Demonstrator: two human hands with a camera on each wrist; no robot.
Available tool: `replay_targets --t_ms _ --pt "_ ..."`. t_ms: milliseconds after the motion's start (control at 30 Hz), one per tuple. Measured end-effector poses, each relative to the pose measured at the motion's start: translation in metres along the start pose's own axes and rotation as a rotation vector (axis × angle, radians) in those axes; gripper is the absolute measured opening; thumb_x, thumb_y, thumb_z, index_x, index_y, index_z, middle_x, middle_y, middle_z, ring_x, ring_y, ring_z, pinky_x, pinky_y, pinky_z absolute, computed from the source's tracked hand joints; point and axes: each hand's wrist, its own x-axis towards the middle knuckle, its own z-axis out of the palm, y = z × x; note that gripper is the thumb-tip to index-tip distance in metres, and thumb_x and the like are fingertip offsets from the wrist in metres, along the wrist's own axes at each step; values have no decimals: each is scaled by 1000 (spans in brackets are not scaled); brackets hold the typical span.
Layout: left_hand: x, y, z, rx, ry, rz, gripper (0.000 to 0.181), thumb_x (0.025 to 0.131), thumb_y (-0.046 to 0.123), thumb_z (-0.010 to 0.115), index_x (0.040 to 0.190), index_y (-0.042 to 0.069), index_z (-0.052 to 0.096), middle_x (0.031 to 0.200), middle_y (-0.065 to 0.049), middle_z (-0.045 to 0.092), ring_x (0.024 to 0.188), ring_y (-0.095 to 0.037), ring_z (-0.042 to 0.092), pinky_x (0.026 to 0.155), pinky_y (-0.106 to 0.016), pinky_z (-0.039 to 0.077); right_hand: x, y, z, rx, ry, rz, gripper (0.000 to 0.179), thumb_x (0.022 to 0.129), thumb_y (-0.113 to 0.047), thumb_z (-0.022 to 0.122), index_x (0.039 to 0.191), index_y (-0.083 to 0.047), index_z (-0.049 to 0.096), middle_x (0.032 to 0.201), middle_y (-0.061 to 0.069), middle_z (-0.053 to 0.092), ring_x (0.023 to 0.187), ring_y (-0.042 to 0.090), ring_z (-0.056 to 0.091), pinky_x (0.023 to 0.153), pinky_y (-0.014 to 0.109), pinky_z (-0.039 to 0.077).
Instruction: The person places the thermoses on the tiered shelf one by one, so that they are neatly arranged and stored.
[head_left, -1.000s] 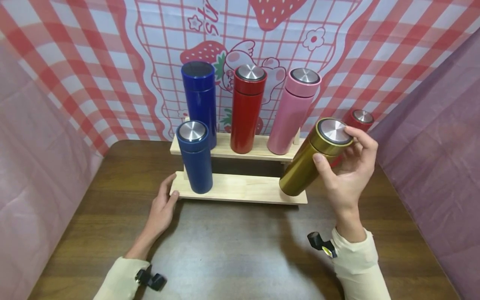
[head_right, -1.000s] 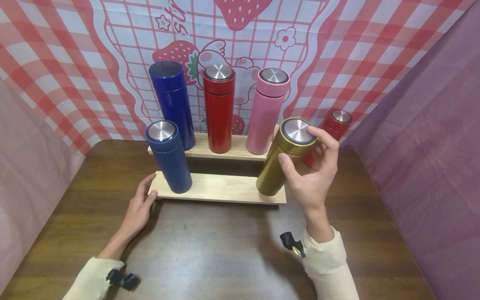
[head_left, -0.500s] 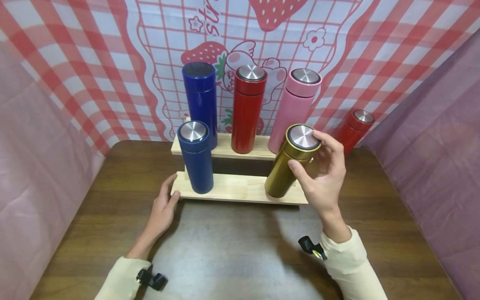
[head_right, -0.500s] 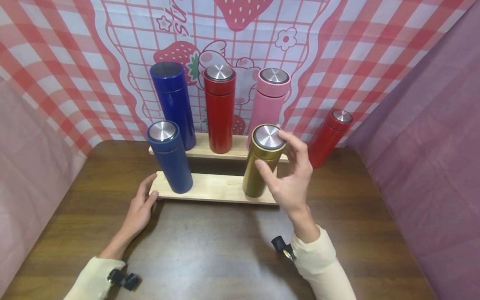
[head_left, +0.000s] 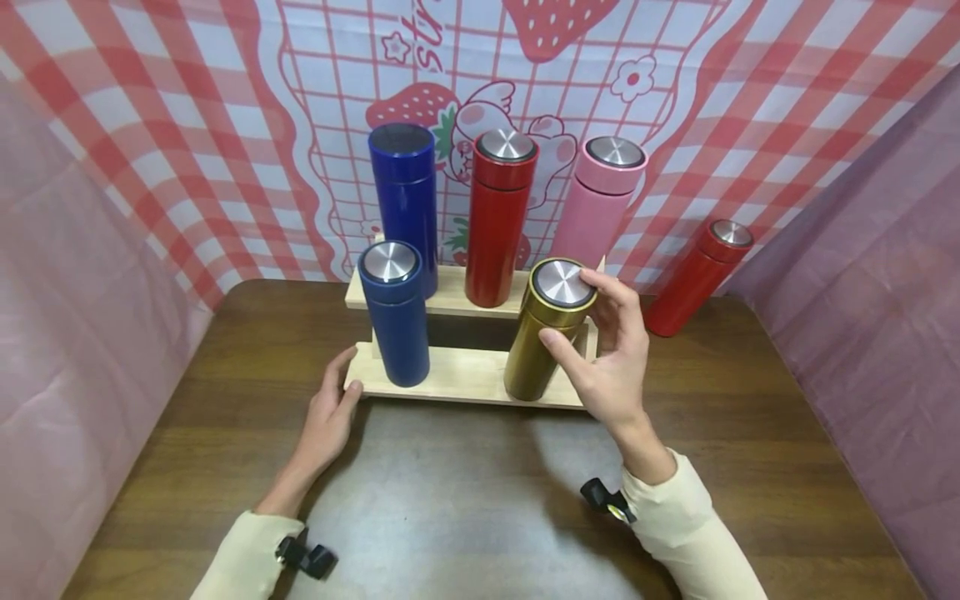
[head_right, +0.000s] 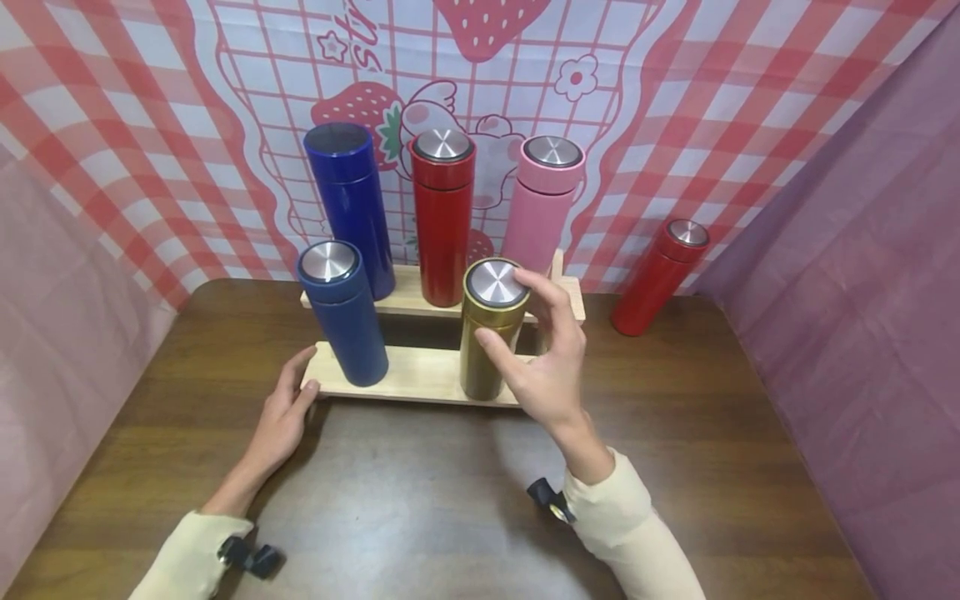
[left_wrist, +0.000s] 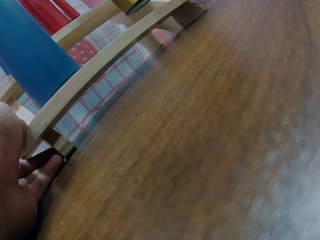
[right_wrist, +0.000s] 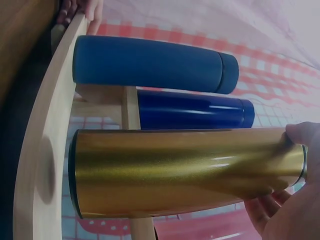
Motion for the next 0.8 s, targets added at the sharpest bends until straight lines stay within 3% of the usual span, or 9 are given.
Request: replay_targets --t_ms 167,333,567,800 --pt "-2 10 0 -10 9 1 52 119 21 53 169 14 42 157 -24 60 114 -13 65 106 -13 43 1 3 11 13 -14 17 67 80 12 85 141 14 57 139 9 64 123 25 71 105 33 56" --pt "-4 28 -1 -25 21 37 52 118 21 53 167 6 43 156 -34 57 114 -20 66 106 -14 41 2 6 19 38 -30 33 67 81 17 83 142 14 55 141 7 64 124 25 70 105 33 56" --pt "-3 19 1 11 29 47 51 118 22 53 168 10 44 155 -32 59 115 -17 66 107 -18 43 2 11 26 23 -53 44 69 81 20 82 143 13 55 142 4 67 124 21 70 107 34 55" --pt "-4 34 0 -10 26 41 52 118 22 53 166 5 44 155 -35 57 113 -21 66 107 -15 41 1 12 35 17 -69 47 70 81 17 84 145 11 56 142 9 66 122 21 70 107 34 56"
